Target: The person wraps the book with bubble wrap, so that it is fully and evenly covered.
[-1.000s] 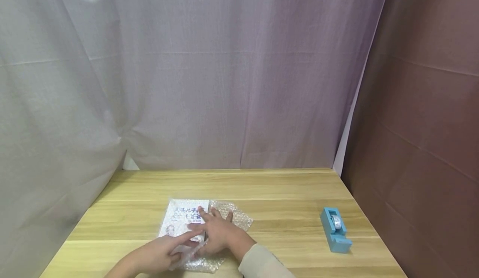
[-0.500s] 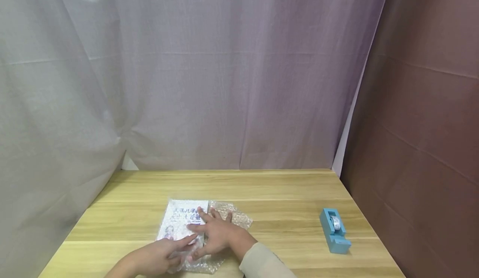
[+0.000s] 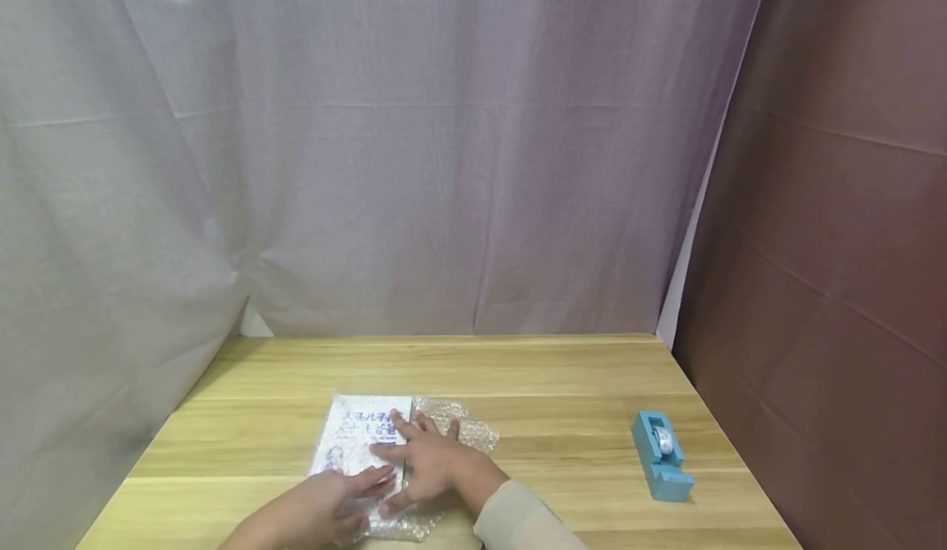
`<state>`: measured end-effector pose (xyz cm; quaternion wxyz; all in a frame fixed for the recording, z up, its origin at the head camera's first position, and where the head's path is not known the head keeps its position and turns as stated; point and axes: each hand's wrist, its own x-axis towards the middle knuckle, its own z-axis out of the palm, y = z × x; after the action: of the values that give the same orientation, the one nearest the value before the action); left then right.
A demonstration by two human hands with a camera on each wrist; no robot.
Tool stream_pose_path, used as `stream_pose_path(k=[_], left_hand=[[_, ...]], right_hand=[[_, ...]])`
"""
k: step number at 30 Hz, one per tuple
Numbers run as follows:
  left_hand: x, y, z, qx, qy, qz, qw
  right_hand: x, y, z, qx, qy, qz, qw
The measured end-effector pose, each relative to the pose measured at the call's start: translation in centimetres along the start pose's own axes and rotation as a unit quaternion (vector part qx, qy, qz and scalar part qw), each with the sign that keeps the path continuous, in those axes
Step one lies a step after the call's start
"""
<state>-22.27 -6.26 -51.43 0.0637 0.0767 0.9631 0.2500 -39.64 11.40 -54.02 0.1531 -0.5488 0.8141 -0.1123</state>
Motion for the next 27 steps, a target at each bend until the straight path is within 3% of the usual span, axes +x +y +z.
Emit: stream_pose_path(k=[4, 6, 8, 11, 14, 18, 24, 27], left_hand=[[0.1, 0.2, -0.1, -0.013, 0.002, 0.003, 0.9999], [0.3, 0.4, -0.4, -0.015, 0.028, 0.021, 0.9993], [0.7, 0.8, -0.8, -0.022, 0.071, 0.046, 0.9962], [1.2, 1.9, -1.9, -0.02, 0.162, 0.081, 0.9832], [1.2, 3.0, -2.7, -0.008, 0.208, 0.086, 0.9743], [0.8, 3.0, -2.9, 0.021, 0.195, 0.066, 0.9784], [0.7, 1.2, -2.0, 0.018, 0.185, 0.036, 0.9819], [1.0, 0.2, -1.5, 0.039, 0.167, 0.01, 0.9852]], right_hand=[[0.0, 0.1, 0.2, -0.001, -0.001, -0.001, 1.0], [0.1, 0.1, 0.2, -0.002, 0.0, -0.001, 1.0], [0.1, 0.1, 0.1, 0.0, 0.002, 0.0, 1.0], [0.1, 0.0, 0.0, 0.008, 0.004, 0.0, 1.0], [0.1, 0.0, -0.1, 0.014, 0.004, 0.0, 0.9999], [0.0, -0.1, -0.1, 0.007, 0.007, -0.001, 1.0], [0.1, 0.1, 0.2, 0.009, -0.001, -0.003, 1.0], [0.1, 0.2, 0.2, 0.003, 0.0, -0.004, 1.0]])
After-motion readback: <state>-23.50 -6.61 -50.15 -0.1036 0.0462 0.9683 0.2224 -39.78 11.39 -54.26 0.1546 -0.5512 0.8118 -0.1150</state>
